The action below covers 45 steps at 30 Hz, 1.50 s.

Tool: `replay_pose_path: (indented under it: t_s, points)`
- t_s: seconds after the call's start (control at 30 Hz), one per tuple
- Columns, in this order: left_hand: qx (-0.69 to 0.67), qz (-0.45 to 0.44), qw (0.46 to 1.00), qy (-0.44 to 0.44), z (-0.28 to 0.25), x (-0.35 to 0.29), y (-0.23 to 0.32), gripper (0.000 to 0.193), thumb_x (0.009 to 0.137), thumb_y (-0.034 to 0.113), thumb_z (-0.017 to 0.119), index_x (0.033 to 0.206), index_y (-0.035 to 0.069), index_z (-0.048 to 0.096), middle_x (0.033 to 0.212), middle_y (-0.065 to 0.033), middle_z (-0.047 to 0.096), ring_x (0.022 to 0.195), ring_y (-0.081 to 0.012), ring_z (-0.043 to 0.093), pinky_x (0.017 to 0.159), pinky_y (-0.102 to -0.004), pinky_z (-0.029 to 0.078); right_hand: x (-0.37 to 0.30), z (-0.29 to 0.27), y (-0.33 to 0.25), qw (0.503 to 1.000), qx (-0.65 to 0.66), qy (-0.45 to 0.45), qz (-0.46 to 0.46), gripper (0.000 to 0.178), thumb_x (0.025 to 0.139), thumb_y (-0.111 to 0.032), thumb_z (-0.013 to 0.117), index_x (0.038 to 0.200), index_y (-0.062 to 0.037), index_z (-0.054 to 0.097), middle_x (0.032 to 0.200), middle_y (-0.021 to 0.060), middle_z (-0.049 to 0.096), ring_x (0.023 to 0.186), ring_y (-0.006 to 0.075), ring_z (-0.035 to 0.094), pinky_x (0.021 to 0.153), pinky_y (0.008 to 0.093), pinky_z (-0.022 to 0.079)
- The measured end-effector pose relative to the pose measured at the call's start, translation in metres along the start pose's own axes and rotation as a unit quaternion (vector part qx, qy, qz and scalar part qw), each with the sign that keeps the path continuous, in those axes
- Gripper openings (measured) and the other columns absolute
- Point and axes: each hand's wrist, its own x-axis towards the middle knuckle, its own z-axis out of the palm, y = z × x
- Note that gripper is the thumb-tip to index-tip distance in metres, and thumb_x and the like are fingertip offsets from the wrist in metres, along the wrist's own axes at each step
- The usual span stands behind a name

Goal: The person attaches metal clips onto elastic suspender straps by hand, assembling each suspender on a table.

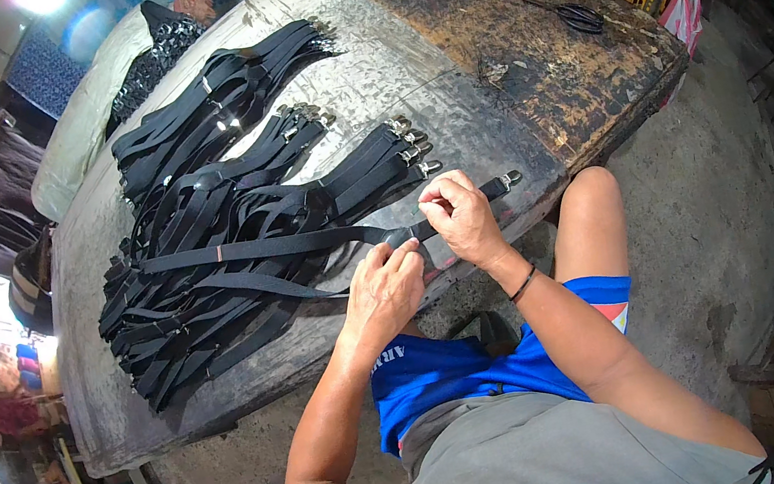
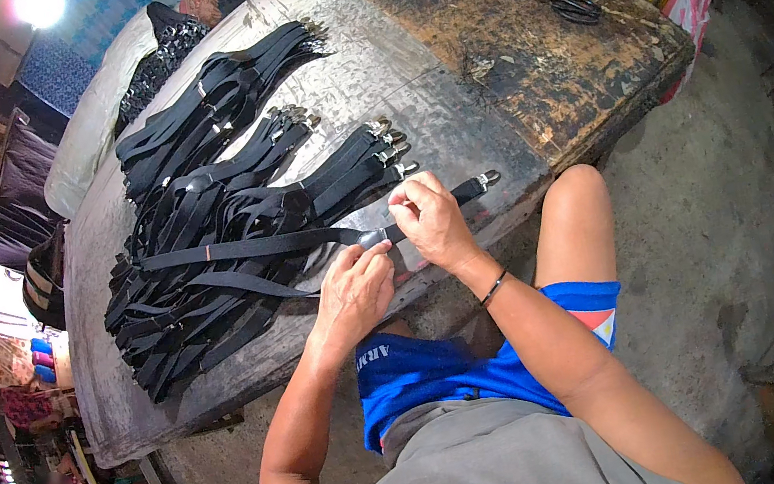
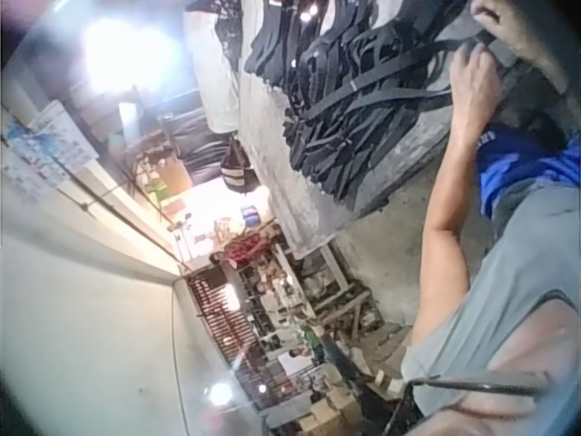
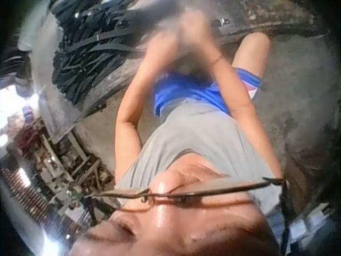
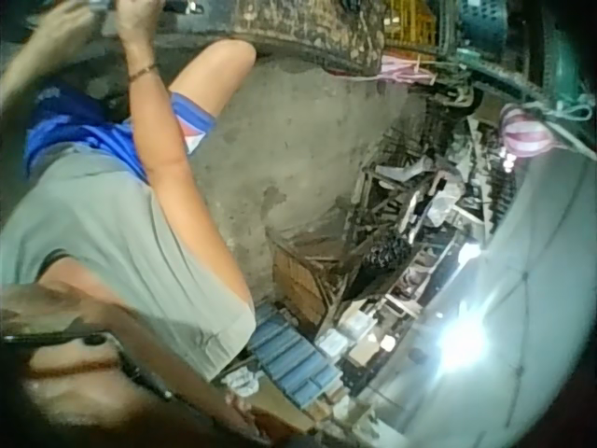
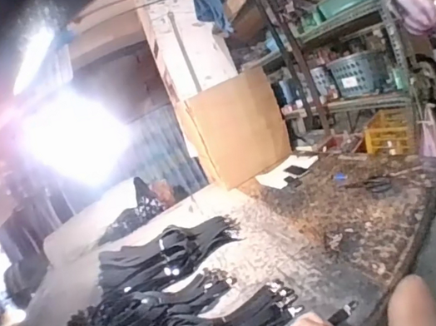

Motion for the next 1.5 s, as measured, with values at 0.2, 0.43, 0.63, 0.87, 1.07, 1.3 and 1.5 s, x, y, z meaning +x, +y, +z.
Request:
replay_pose_path:
  t_s: [0.2, 0.43, 0.63, 0.87, 1.07, 1.3, 1.5]
  points:
    - [-0.048, -0.039, 0.998, 0.006, 0.003, -0.012, 0.001, 0.015, 0.076, 0.002, 0.067, 0.088, 0.002, 0.058, 0.097, -0.0145, 0.065, 0.096, -0.0319, 0.061, 0.086, -0.0397, 0.052, 0.0, 0.0, -0.001, 1.0, -0.001, 0.001, 0.001, 0.007, 0.084, 0.001, 0.066, 0.09, -0.0015, 0.063, 0.094, 0.0097, 0.058, 0.074, 0.0187, 0.063, 0.066, 0.0305, 0.053]
    - [-0.049, -0.051, 0.996, 0.063, 0.012, -0.021, 0.002, 0.016, 0.076, 0.002, 0.067, 0.09, 0.001, 0.058, 0.111, -0.0158, 0.065, 0.103, -0.0338, 0.061, 0.093, -0.0417, 0.05, 0.0, -0.002, -0.003, 1.0, -0.001, -0.004, 0.001, 0.006, 0.085, 0.0, 0.068, 0.089, -0.0017, 0.064, 0.094, 0.0038, 0.057, 0.073, 0.01, 0.058, 0.064, 0.0247, 0.048]
    - [0.008, -0.036, 0.999, 0.039, 0.012, -0.013, 0.006, 0.014, 0.078, 0.004, 0.067, 0.09, 0.003, 0.059, 0.119, -0.0138, 0.066, 0.101, -0.0311, 0.059, 0.09, -0.0401, 0.048, -0.001, -0.002, -0.001, 1.0, 0.012, -0.021, 0.01, 0.004, 0.086, -0.001, 0.067, 0.089, -0.0013, 0.064, 0.095, 0.0032, 0.057, 0.073, 0.0092, 0.057, 0.064, 0.0238, 0.049]
    - [0.018, -0.024, 0.999, 0.029, 0.014, -0.009, -0.001, 0.011, 0.078, 0.005, 0.067, 0.086, 0.003, 0.059, 0.119, -0.0135, 0.066, 0.095, -0.0295, 0.058, 0.086, -0.0399, 0.049, 0.0, -0.002, 0.011, 1.0, 0.021, 0.001, 0.018, 0.004, 0.089, -0.001, 0.065, 0.091, -0.0008, 0.061, 0.093, 0.0034, 0.058, 0.075, 0.0084, 0.062, 0.067, 0.0234, 0.052]
    - [0.009, -0.041, 0.998, -0.035, 0.003, 0.007, -0.006, 0.017, 0.074, 0.01, 0.067, 0.088, 0.003, 0.06, 0.124, -0.0137, 0.065, 0.098, -0.0293, 0.059, 0.082, -0.0389, 0.049, 0.006, -0.011, 0.01, 0.969, 0.206, 0.061, 0.123, 0.006, 0.095, -0.007, 0.061, 0.094, -0.0018, 0.059, 0.085, 0.0019, 0.06, 0.07, 0.0104, 0.064, 0.066, 0.0249, 0.053]
    - [-0.052, -0.092, 0.994, 0.004, -0.004, 0.054, -0.025, 0.008, 0.086, 0.013, 0.06, 0.087, 0.005, 0.057, 0.077, -0.0171, 0.064, 0.076, -0.039, 0.065, 0.066, -0.0491, 0.052, 0.032, -0.085, -0.011, 0.92, 0.324, 0.211, 0.067, 0.006, 0.099, -0.011, 0.058, 0.101, -0.0054, 0.056, 0.082, 0.0027, 0.06, 0.07, 0.0114, 0.062, 0.073, 0.031, 0.057]
    - [-0.038, -0.134, 0.99, 0.007, 0.018, 0.147, -0.032, 0.013, 0.094, 0.017, 0.055, 0.095, 0.004, 0.059, 0.078, -0.0232, 0.066, 0.077, -0.0427, 0.066, 0.069, -0.0509, 0.051, 0.027, -0.122, -0.014, 0.881, 0.372, 0.282, 0.07, 0.01, 0.1, -0.015, 0.058, 0.105, -0.0067, 0.054, 0.089, 0.0041, 0.059, 0.071, 0.0123, 0.062, 0.07, 0.0322, 0.059]
